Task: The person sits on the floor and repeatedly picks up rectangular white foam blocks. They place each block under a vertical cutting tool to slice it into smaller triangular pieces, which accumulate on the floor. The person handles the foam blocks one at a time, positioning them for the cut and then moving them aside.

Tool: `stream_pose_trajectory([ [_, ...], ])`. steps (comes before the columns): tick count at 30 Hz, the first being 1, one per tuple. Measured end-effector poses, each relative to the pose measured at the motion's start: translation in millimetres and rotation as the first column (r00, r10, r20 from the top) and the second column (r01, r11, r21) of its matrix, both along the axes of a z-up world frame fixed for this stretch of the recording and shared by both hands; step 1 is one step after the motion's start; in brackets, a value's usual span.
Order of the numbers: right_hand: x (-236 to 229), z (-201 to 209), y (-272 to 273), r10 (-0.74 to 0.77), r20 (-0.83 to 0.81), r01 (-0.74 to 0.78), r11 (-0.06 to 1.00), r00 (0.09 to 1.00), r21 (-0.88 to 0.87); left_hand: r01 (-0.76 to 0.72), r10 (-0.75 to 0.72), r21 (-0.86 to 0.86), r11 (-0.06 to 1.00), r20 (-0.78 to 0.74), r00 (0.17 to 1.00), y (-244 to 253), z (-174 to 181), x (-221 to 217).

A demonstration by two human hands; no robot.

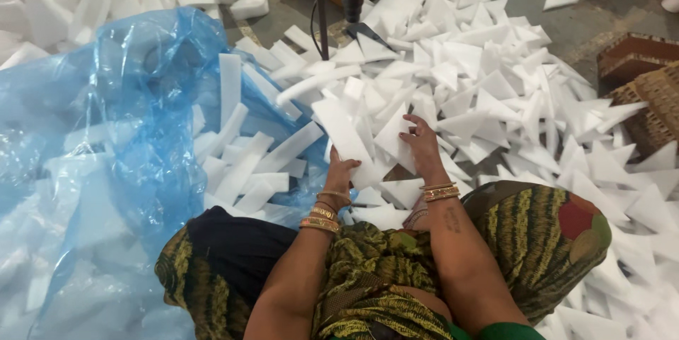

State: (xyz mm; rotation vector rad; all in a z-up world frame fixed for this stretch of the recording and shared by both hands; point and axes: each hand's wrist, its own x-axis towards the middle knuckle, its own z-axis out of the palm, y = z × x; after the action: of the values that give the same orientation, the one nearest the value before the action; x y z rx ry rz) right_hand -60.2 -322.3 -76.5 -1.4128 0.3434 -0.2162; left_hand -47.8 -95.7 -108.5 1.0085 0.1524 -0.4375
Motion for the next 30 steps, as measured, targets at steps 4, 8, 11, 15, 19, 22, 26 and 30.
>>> stream_pose_trajectory([
  [4, -2.3, 16.8, 7.9, 0.114, -0.04, -0.109, 0.988, 0.993, 0.111, 0.082, -0.09, 0.122, 0.989, 0.058, 0.994, 7.7, 38.0, -15.4],
  [8, -6.3, 29.7, 17.4, 0.204, -0.011, -0.202, 0.976, 0.979, 0.085, 0.109, -0.144, 0.193, 0.975, 0.179, 0.973, 4.0, 3.7, -5.3],
  [11, -5.5, 39.5, 24.1, 0.227, -0.008, -0.227, 0.974, 0.974, 0.006, 0.013, -0.077, 0.212, 0.977, 0.298, 0.951, -0.8, -21.4, 13.9],
  [15, -3.9, 47.0, 35.9, 0.286, 0.113, -0.293, 0.955, 0.952, 0.053, -0.212, -0.018, 0.481, 0.85, 0.43, 0.903, 1.7, -6.3, 5.2],
  [19, -4.7, 62.8, 50.7, 0.314, 0.04, -0.312, 0.949, 0.949, -0.035, -0.279, 0.096, 0.356, 0.892, 0.454, 0.886, -1.1, 27.8, 4.9],
  [22, -4.3, 70.7, 59.8, 0.317, 0.033, -0.315, 0.948, 0.948, -0.048, -0.425, 0.111, 0.357, 0.832, 0.643, 0.758, 0.4, 34.5, 7.2],
  [26, 5.1, 62.1, 59.5, 0.348, 0.052, -0.339, 0.931, 0.936, -0.132, -0.362, 0.105, 0.4, 0.842, 0.537, 0.837, 1.8, 33.3, 18.2],
  [30, 2.7, 56.0, 50.9, 0.371, 0.217, -0.215, 0.828, 0.903, -0.518, -0.263, 0.196, 0.173, 0.949, 0.328, 0.924, 4.8, 25.3, 27.5],
])
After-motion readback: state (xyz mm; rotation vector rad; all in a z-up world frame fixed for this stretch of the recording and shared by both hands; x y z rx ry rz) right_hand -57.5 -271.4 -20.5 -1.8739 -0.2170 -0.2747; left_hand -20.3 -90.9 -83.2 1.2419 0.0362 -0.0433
